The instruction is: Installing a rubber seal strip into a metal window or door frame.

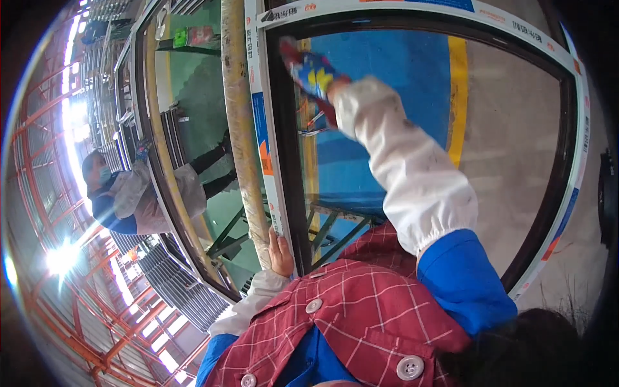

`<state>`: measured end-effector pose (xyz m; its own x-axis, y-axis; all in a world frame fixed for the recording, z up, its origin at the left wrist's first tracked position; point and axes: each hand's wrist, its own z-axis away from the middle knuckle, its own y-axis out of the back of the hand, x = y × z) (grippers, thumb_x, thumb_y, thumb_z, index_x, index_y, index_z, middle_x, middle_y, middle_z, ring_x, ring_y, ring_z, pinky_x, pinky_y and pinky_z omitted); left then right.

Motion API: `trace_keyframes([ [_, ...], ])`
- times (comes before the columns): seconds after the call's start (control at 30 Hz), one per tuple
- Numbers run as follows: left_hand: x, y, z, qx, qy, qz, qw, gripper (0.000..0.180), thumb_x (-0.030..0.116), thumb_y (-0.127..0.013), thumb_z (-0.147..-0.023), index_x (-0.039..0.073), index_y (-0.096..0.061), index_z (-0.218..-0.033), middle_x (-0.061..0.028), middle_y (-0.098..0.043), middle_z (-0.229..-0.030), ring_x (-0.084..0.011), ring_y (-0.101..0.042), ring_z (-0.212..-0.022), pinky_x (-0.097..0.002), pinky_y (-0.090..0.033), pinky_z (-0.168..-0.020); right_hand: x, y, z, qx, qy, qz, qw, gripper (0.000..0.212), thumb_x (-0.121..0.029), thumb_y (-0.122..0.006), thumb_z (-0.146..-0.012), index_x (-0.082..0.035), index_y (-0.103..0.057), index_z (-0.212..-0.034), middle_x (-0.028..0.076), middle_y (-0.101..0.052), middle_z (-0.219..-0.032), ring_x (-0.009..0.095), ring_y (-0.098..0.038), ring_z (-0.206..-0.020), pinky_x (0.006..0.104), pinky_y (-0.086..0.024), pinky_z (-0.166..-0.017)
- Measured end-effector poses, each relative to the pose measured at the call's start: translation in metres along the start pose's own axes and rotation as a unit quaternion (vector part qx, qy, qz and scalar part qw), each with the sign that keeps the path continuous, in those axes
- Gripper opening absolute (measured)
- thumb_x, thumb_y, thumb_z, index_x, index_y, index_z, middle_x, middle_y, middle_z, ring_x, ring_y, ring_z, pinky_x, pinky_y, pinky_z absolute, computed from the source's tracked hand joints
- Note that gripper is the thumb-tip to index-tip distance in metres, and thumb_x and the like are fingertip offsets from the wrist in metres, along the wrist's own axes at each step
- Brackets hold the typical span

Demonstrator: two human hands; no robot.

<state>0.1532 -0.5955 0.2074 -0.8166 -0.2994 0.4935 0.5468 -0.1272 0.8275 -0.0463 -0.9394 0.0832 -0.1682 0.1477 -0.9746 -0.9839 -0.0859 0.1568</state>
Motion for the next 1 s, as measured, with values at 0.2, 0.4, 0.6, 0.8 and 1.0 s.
trace_keyframes([
  [0.2,-0.008,0.0,0.004,0.019,0.007,-0.053,0.998,0.047,0.022,-0.035,-0.095,-0.008,-0.032,-0.131,-0.0292,-0.047,-0.122,-0.04,-0.047,-0.112,-0.0385,-0.036,-0.096,-0.007,0.011,0.047,-0.14,-0.06,-0.109,0.982,0.036,-0.042,-0.052,-0.086,-0.007,-0.059,-0.084,0.007,-0.055,-0.058,0.02,-0.056,-0.046,0.0347,-0.042,-0.039],
  [0.4,-0.014,-0.003,0.004,0.032,-0.056,-0.079,0.995,0.047,0.023,-0.033,-0.096,-0.009,-0.031,-0.131,-0.0304,-0.044,-0.125,-0.0407,-0.044,-0.116,-0.0389,-0.033,-0.098,0.015,-0.04,0.247,-0.197,-0.096,-0.12,0.968,0.034,-0.04,-0.049,-0.086,-0.008,-0.059,-0.088,0.008,-0.057,-0.063,0.023,-0.057,-0.053,0.0369,-0.041,-0.045],
  [0.6,-0.01,-0.009,-0.001,0.053,-0.038,-0.056,0.996,0.049,0.028,-0.031,-0.097,-0.006,-0.031,-0.132,-0.0288,-0.045,-0.124,-0.0411,-0.042,-0.117,-0.0383,-0.032,-0.098,0.024,-0.089,0.422,-0.255,-0.111,-0.135,0.951,0.032,-0.037,-0.047,-0.087,-0.008,-0.057,-0.096,0.011,-0.06,-0.073,0.026,-0.059,-0.061,0.0387,-0.043,-0.051],
  [0.8,-0.035,-0.008,0.011,0.048,-0.133,-0.006,0.99,0.049,0.029,-0.03,-0.097,0.001,-0.028,-0.137,-0.0198,-0.037,-0.135,-0.0294,-0.034,-0.127,-0.0327,-0.025,-0.104,0.038,-0.121,0.498,-0.301,-0.067,-0.124,0.943,0.032,-0.034,-0.045,-0.088,-0.008,-0.056,-0.104,0.014,-0.063,-0.082,0.03,-0.061,-0.069,0.0405,-0.045,-0.057],
  [1.0,-0.06,-0.007,0.018,0.037,-0.109,0.023,0.993,0.047,0.027,-0.031,-0.098,0.001,-0.029,-0.137,-0.0179,-0.038,-0.135,-0.0262,-0.034,-0.127,-0.0324,-0.024,-0.104,0.015,-0.133,0.42,0.002,0.027,-0.264,0.964,0.031,-0.033,-0.047,-0.086,-0.006,-0.06,-0.097,0.016,-0.064,-0.083,0.034,-0.062,-0.072,0.0415,-0.047,-0.06],
])
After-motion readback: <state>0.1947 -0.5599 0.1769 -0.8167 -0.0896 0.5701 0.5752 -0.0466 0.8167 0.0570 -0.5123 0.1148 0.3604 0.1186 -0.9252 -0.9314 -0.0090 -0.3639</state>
